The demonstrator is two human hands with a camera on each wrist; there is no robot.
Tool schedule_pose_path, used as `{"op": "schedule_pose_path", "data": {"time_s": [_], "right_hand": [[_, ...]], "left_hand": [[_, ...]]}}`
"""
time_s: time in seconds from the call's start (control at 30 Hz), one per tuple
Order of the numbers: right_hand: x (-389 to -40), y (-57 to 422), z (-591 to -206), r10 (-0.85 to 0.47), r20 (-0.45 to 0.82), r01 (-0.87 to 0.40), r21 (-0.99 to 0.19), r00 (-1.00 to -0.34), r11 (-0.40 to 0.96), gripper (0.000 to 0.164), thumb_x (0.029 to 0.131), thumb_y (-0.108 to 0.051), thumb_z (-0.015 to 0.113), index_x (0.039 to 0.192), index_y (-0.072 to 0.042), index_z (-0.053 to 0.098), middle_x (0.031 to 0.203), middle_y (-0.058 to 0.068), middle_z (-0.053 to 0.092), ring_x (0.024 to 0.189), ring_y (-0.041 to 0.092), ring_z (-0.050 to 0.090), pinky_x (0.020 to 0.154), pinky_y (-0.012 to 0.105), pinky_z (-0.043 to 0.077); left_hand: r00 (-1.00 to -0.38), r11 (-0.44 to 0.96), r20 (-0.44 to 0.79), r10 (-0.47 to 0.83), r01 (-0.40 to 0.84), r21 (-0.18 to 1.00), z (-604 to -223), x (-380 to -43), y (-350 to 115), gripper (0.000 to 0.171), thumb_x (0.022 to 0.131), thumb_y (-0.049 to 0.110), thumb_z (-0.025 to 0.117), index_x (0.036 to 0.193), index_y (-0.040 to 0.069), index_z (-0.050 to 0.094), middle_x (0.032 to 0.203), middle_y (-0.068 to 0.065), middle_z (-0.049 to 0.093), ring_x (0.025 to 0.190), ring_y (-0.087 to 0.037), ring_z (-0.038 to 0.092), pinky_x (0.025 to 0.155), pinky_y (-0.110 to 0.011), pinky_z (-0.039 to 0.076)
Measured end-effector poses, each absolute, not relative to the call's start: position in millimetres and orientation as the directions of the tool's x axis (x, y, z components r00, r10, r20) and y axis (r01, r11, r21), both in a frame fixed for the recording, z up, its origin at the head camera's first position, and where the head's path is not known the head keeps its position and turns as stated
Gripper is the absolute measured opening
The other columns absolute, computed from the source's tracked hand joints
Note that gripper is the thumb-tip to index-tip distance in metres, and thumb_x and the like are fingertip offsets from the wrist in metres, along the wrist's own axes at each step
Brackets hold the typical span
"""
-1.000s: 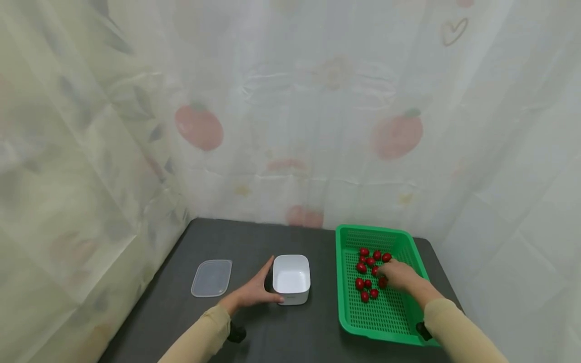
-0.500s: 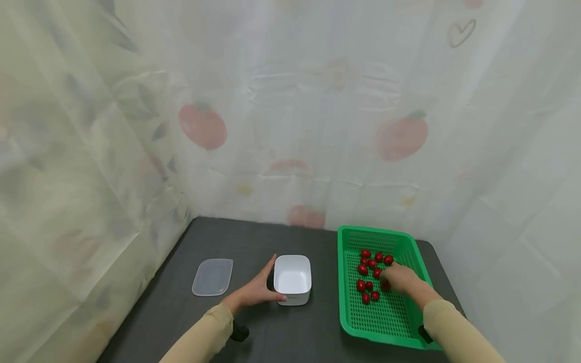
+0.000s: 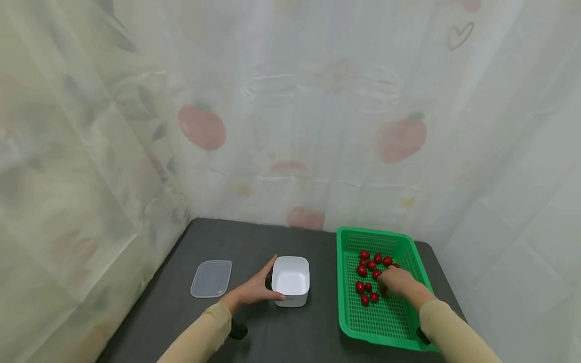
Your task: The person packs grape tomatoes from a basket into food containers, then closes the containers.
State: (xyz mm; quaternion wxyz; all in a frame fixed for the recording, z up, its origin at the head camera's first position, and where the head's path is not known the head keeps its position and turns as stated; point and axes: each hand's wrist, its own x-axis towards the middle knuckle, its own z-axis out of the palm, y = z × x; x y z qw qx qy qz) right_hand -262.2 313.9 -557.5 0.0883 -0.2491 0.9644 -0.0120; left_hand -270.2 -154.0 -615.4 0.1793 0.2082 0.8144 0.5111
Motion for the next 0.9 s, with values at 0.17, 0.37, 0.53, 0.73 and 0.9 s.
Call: {"op": "schedule_pose_path", "data": {"time_s": [0.17,0.37,0.53,0.73,0.9], "right_hand": [[-262.2,312.0,-556.4,-0.453,-0.202,-0.441,-0.104,-0.868,0.891,0.02,0.077,-0.004,0.088,0.078,-0.017,0.073,0.075,-0.009,0.062,0.078,0.018,0.056,0.068,0.041,0.052],[-261.7,309.4,-552.5,-0.437,-0.232,-0.416,-0.135,-0.869,0.899,0.017,0.078,-0.005,0.088,0.08,-0.015,0.074,0.081,-0.004,0.065,0.083,0.023,0.058,0.072,0.045,0.053],[-261.6,309.2,-553.9,-0.417,-0.245,-0.395,-0.135,-0.875,0.909,0.019,0.078,-0.006,0.088,0.081,-0.015,0.072,0.082,-0.003,0.064,0.084,0.023,0.058,0.073,0.046,0.053],[-259.9,307.6,-553.6,-0.404,-0.258,-0.382,-0.133,-0.878,0.915,0.019,0.08,-0.005,0.086,0.083,-0.015,0.07,0.082,-0.003,0.062,0.082,0.022,0.056,0.073,0.045,0.052],[-260.4,308.0,-549.3,-0.41,-0.261,-0.381,-0.156,-0.874,0.911,0.018,0.082,-0.004,0.084,0.082,-0.016,0.071,0.081,-0.005,0.062,0.082,0.022,0.056,0.072,0.045,0.052]], "left_hand": [[-0.847,0.388,-0.083,0.525,0.151,0.909,-614.8,-271.0,-154.5,0.126,0.081,0.035,0.089,0.166,0.016,-0.002,0.169,-0.014,0.013,0.151,-0.036,0.023,0.114,-0.065,0.024],[-0.849,0.38,-0.085,0.522,0.142,0.914,-614.1,-270.6,-154.1,0.126,0.081,0.034,0.089,0.166,0.014,-0.003,0.169,-0.015,0.013,0.151,-0.038,0.023,0.113,-0.067,0.023],[-0.85,0.376,-0.088,0.519,0.135,0.917,-614.5,-270.4,-153.5,0.126,0.081,0.033,0.089,0.166,0.019,-0.003,0.168,-0.015,0.014,0.151,-0.037,0.023,0.113,-0.067,0.022],[-0.847,0.369,-0.084,0.525,0.137,0.919,-615.0,-270.1,-153.6,0.127,0.081,0.034,0.089,0.166,0.023,-0.004,0.168,-0.014,0.015,0.15,-0.034,0.024,0.113,-0.066,0.022],[-0.846,0.364,-0.087,0.526,0.132,0.922,-615.7,-269.4,-154.7,0.126,0.082,0.035,0.088,0.166,0.021,-0.004,0.168,-0.014,0.015,0.15,-0.035,0.024,0.113,-0.067,0.022]]}}
